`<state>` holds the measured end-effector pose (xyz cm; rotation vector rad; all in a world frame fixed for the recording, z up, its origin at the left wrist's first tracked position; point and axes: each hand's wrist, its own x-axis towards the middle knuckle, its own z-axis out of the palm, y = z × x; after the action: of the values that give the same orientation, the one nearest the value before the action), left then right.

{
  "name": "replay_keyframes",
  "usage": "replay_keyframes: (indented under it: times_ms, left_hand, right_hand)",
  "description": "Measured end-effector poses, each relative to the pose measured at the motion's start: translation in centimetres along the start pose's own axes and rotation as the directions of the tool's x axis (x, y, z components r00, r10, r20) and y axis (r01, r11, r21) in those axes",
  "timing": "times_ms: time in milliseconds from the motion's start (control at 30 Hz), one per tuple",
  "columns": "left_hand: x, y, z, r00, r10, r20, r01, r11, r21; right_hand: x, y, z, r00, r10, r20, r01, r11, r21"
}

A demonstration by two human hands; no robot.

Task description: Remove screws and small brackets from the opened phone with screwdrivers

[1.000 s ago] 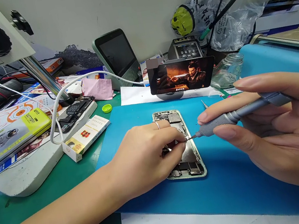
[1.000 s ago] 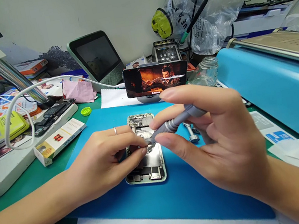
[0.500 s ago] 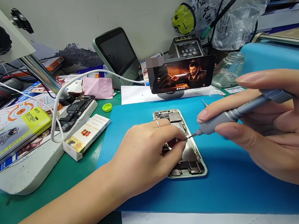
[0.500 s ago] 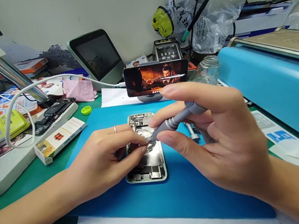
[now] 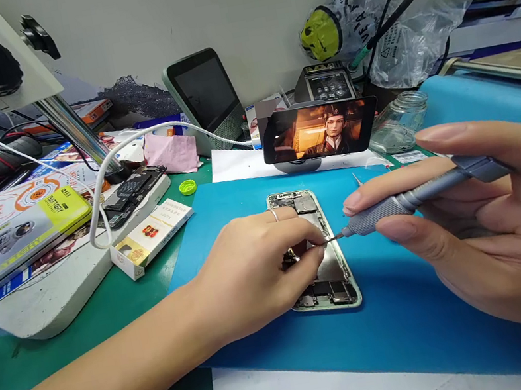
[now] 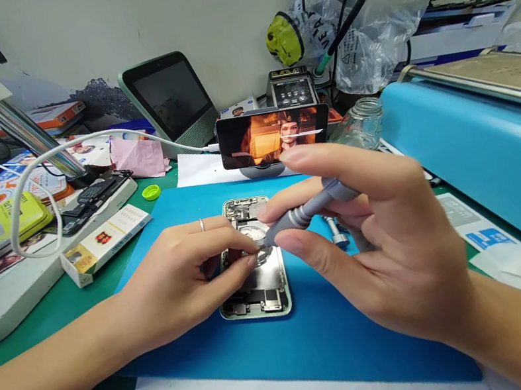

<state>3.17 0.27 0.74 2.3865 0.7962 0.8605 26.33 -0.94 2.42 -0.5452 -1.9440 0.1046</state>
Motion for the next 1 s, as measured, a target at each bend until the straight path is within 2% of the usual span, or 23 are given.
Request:
replay_keyframes:
  times_ms: [333,500,633,767,933,1000]
  left_hand:
    - [0.0,0.0,-0.2,0.999,-0.046,0.0,0.046,0.997,0.065]
    - [-0.2,0.6,-0.6,0.999,-0.034,0.027,0.031,0.996,0.082]
    - [-0.5,1.2,-0.3,0.997,0.063,0.041,-0.068,0.989,0.128]
    - [-0.6,1.9,0.4,0.965,0.258,0.034,-0.258,0.93,0.261]
    - [-1.8,3.8,1.6,0.916,0.387,0.11,-0.391,0.79,0.473]
    - [-2.6,4.7,2.4,0.92,0.379,0.099,-0.372,0.766,0.524]
  right_hand:
    - [-0.3,0.4,-0.1,0.998,0.058,-0.04,-0.058,0.998,0.003]
    - [-0.3,1.0,-0.1,0.989,0.145,0.004,-0.145,0.989,0.032]
    - [-1.1,1.3,0.0,0.968,0.244,-0.049,-0.239,0.966,0.098]
    - [-1.8,1.2,0.0,0.943,0.329,-0.051,-0.318,0.935,0.154]
    - [-2.2,0.9,0.1,0.941,0.327,-0.084,-0.301,0.925,0.231]
    - [-2.3,0.8,0.3,0.943,0.313,-0.11,-0.283,0.931,0.229]
